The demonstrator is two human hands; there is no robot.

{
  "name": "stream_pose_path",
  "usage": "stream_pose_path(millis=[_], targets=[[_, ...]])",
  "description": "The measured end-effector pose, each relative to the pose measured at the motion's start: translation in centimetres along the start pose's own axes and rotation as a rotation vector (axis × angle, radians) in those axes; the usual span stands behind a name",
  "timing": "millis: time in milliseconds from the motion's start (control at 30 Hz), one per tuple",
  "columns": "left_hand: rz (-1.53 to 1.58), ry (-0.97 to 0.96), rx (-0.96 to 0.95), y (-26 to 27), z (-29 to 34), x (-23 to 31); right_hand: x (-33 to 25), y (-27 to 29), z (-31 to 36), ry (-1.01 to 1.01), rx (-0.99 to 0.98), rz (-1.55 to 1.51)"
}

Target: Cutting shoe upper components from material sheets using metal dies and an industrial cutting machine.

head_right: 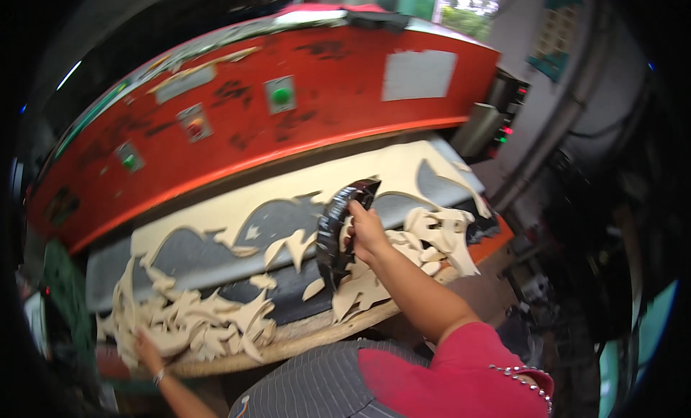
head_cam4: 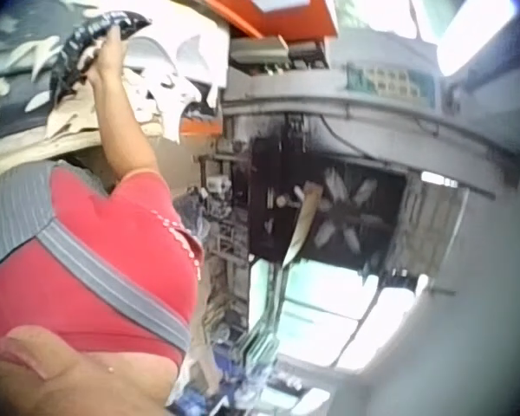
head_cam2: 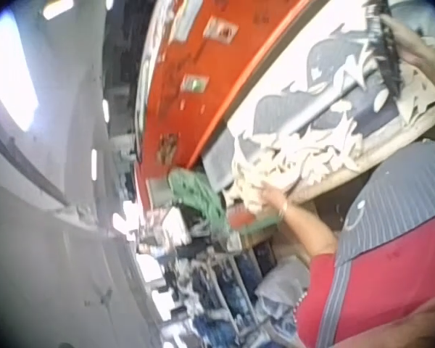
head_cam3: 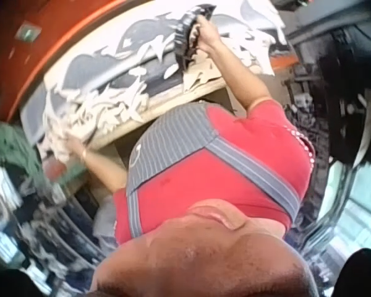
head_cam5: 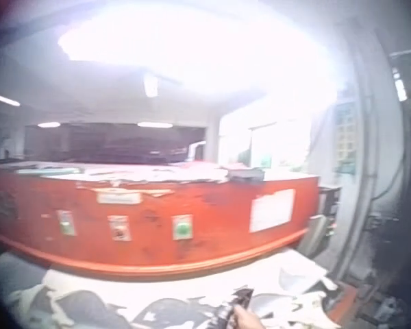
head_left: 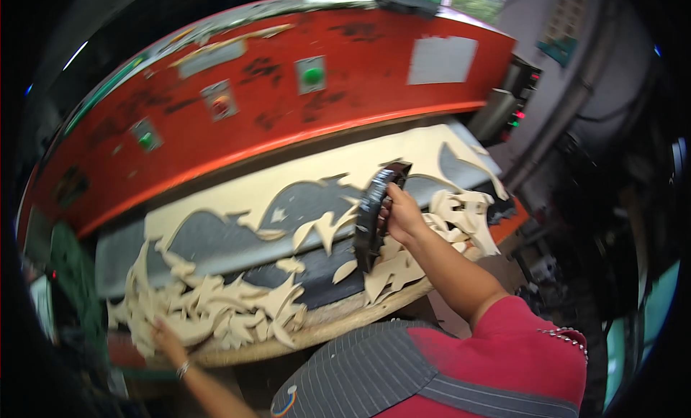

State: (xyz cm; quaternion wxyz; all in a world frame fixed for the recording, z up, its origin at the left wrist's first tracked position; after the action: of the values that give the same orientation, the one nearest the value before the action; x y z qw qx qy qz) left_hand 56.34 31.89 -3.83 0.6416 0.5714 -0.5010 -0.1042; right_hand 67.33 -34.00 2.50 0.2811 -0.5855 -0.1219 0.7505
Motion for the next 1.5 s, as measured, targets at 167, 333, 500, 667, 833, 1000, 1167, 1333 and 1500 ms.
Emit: stream_pose_path(millis=[167,333,500,667,833,1000,1167,1333,1500], targets=[[0.255,-0.210,0.450,1.3,-0.1,15.0,-5.3,4.5,-8.6,0.138,0.511,-0.189],[0.756,-0.395,-0.061,-4.0,7.4,32.1,-8.0,9.8,-16.8,0.166,0.763,-0.379],[0.521,-0.688,-0.414,-11.8,16.2,44.4,-6.3,11.0,-16.2,0.098,0.431,-0.355],[0.415,-0.840,-0.469,-21.9,20.5,51.8,-12.8,17.5,-9.8,0.031,0.093,0.588],[0.302,-0.874,-0.269,-29.2,22.1,56.4,-18.0,24.2,-12.1,0.501,0.020,1.360],[0.338,-0.806,-0.257,-30.1,23.9,57.7,-17.1,29.4,-14.5,0.568,-0.141,1.572],[0.385,-0.756,-0.294,-29.7,24.4,58.2,-18.2,31.3,-15.4,0.677,-0.268,1.544],[0.419,-0.633,-0.343,-30.2,24.8,58.6,-19.2,32.2,-16.8,0.608,-0.380,1.519],[0.441,-0.618,-0.368,-30.5,24.4,58.5,-19.7,32.3,-17.6,0.576,-0.446,1.502]])
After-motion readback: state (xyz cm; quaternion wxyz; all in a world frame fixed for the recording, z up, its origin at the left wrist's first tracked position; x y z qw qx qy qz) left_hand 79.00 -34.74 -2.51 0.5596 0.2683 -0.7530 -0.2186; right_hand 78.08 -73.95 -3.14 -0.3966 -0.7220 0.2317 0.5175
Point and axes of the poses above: each hand's wrist, its own z-axis away from the middle knuckle, its own y-axis out of the back of the hand, x = y × z, the point moved 1 cm from there along -z, towards the middle knuckle, and after that the axes turned 4 degrees about z, right-handed, at the moved point
